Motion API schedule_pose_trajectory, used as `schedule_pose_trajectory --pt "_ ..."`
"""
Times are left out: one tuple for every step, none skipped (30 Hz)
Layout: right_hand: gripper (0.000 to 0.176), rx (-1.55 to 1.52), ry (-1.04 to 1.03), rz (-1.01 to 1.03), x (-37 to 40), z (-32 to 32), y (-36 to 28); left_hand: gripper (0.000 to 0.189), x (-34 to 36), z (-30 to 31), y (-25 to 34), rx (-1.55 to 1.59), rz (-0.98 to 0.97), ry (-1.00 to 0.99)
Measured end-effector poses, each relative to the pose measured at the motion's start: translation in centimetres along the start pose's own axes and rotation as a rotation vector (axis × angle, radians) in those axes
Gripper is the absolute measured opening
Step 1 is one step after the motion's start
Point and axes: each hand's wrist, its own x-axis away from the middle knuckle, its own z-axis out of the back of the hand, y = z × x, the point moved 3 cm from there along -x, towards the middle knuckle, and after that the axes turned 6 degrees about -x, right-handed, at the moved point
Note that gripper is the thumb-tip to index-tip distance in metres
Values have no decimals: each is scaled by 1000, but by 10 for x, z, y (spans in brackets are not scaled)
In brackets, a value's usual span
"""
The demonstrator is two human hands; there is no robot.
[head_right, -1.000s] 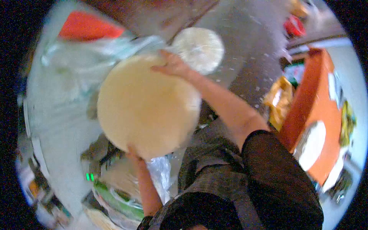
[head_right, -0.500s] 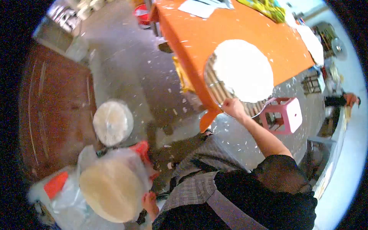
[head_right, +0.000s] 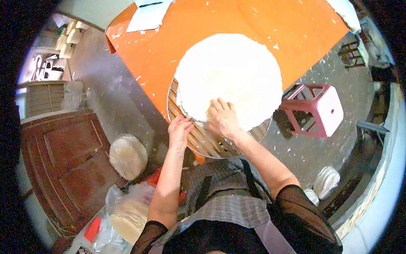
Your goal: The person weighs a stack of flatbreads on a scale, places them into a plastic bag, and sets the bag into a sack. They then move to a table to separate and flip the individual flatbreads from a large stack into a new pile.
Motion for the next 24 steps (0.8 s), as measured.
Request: schedule_pose_trajectory --pt "49 2 -21 6 3 -2 0 49 0 -1 1 -14 23 -3" --pt "39 40 57 -10 2 -3 -4 50 -1 -2 2 -23 43 -6" --pt "38 36 113 -25 1 -3 -7 50 -3 -5 2 -91 24 -16" --pt "38 32 169 -39 0 -3 -10 51 -3 -8 0 -159 5 -25" --pt "37 29 225 -53 0 -4 -11 52 -4 -10 -2 -226 -15 -34" --pt "38 58 248 -32 -1 -6 -11 53 -10 -11 -6 -270 16 -6" --pt "38 90 272 -11 -3 -9 -10 53 -12 -10 -6 -401 -92 43" --pt "39 122 295 7 -3 -11 -9 53 -12 -10 -7 -532 -199 90" --pt "39 -14 182 -171 -9 -1 1 54 -11 -10 -2 -659 -309 138" --pt "39 -149 65 -344 -18 23 11 54 -14 -8 0 -650 -292 139" --pt "38 -280 -55 -512 -21 49 14 55 -17 -6 4 -636 -274 142" --pt "39 -210 70 -424 -24 88 2 56 -20 -6 8 -619 -258 146" --pt "39 -139 196 -334 -26 118 -12 57 -22 -6 12 -602 -244 147" --pt "33 -26 279 -238 -26 128 -24 47 -19 -11 20 -520 -196 141" --pt "28 86 360 -144 -25 133 -40 45 -25 -11 17 -439 -163 78" --pt "23 195 438 -51 -22 133 -54 43 -32 -8 10 -360 -126 16" --pt "30 160 393 -31 -21 112 -54 41 -38 -6 4 -284 -86 -45" --pt "34 186 333 -39 -17 85 -51 27 -28 -13 14 -317 31 -86" --pt "39 211 272 -48 -13 57 -48 25 -29 -12 13 -342 8 -116" --pt "39 141 245 -85 -9 28 -40 23 -32 -11 11 -370 -14 -145" --pt "40 72 222 -123 -4 2 -32 21 -34 -12 11 -398 -38 -179" --pt "41 5 201 -162 -3 -9 -30 25 -29 -21 16 -57 -33 -283" --pt "40 -55 243 -167 1 -16 -31 26 -25 -24 21 55 56 -322" --pt "39 -114 287 -173 3 -17 -35 26 -19 -28 28 164 148 -362"
